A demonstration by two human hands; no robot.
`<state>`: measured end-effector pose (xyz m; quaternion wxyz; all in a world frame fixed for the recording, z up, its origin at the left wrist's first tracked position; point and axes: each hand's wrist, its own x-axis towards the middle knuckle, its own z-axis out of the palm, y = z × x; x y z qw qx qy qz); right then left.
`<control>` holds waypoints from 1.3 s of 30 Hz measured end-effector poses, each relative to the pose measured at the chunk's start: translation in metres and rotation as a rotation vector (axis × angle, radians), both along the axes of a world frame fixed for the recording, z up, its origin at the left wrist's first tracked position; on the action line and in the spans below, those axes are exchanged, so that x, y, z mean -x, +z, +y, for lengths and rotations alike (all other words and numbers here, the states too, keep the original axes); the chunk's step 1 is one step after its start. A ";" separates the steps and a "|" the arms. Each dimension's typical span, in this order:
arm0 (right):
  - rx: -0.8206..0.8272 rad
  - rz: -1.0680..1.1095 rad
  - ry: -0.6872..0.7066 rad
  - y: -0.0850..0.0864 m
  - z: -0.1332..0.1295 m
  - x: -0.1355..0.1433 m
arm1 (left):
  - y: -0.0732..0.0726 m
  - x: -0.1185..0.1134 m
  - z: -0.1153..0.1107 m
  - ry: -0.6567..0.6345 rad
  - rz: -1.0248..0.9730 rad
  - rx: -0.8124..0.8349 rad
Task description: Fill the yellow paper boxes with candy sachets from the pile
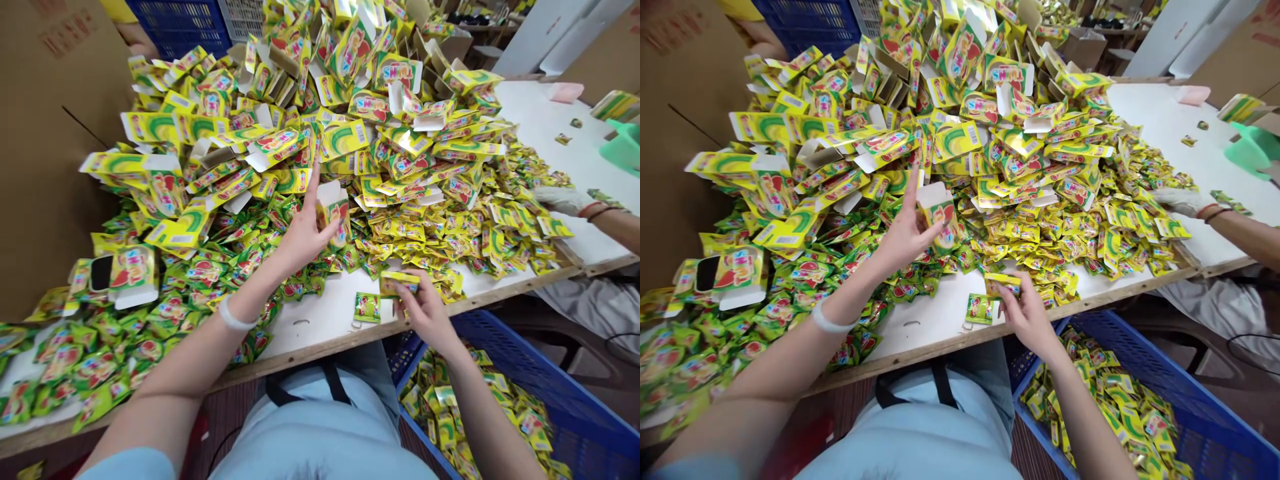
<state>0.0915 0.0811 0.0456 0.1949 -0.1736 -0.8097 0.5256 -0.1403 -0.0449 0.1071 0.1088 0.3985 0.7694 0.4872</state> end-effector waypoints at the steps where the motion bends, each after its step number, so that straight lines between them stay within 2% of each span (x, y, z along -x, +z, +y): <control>1: 0.187 0.065 -0.030 0.008 0.000 0.002 | -0.004 -0.012 -0.009 -0.028 -0.125 -0.088; 3: 0.436 0.144 -0.035 0.019 -0.006 0.011 | -0.016 -0.037 -0.023 -0.081 -0.385 -0.198; 5: 0.566 0.146 0.014 0.022 -0.018 0.022 | -0.034 -0.061 -0.031 -0.119 -0.601 -0.204; 8: 0.630 0.115 0.102 0.015 -0.036 0.036 | -0.058 -0.080 -0.036 -0.098 -0.779 -0.179; 10: 0.612 0.131 0.115 0.012 -0.040 0.039 | -0.065 -0.081 -0.038 -0.095 -0.837 -0.184; 12: 0.575 0.186 0.071 0.016 -0.036 0.037 | -0.063 -0.078 -0.042 -0.172 -0.851 -0.157; 15: 0.537 0.287 -0.032 0.031 -0.026 0.035 | -0.049 -0.080 -0.047 -0.363 -0.855 -0.084; 17: 0.506 0.324 -0.036 0.041 -0.022 0.035 | -0.041 -0.086 -0.049 -0.450 -0.888 -0.056; 19: 0.432 0.315 0.012 0.047 -0.019 0.035 | -0.036 -0.092 -0.050 -0.480 -0.920 -0.045; 22: 0.215 0.203 0.150 0.055 -0.014 0.031 | -0.034 -0.094 -0.051 -0.482 -0.866 -0.011; 25: -0.091 0.065 0.272 0.066 -0.009 0.025 | -0.034 -0.090 -0.052 -0.482 -0.721 0.028; 27: -0.267 0.007 0.322 0.074 -0.008 0.024 | -0.034 -0.087 -0.051 -0.493 -0.667 0.048; 29: -0.363 -0.038 0.350 0.080 -0.008 0.023 | -0.035 -0.085 -0.050 -0.512 -0.657 0.067; 32: -0.279 -0.083 0.338 0.078 -0.006 0.020 | -0.041 -0.083 -0.050 -0.541 -0.656 0.055; 35: -0.165 -0.046 0.275 0.066 -0.001 0.013 | -0.051 -0.083 -0.054 -0.593 -0.654 0.048; 39: -0.261 -0.032 0.293 0.043 -0.003 0.001 | -0.061 -0.091 -0.060 -0.606 -0.726 0.050</control>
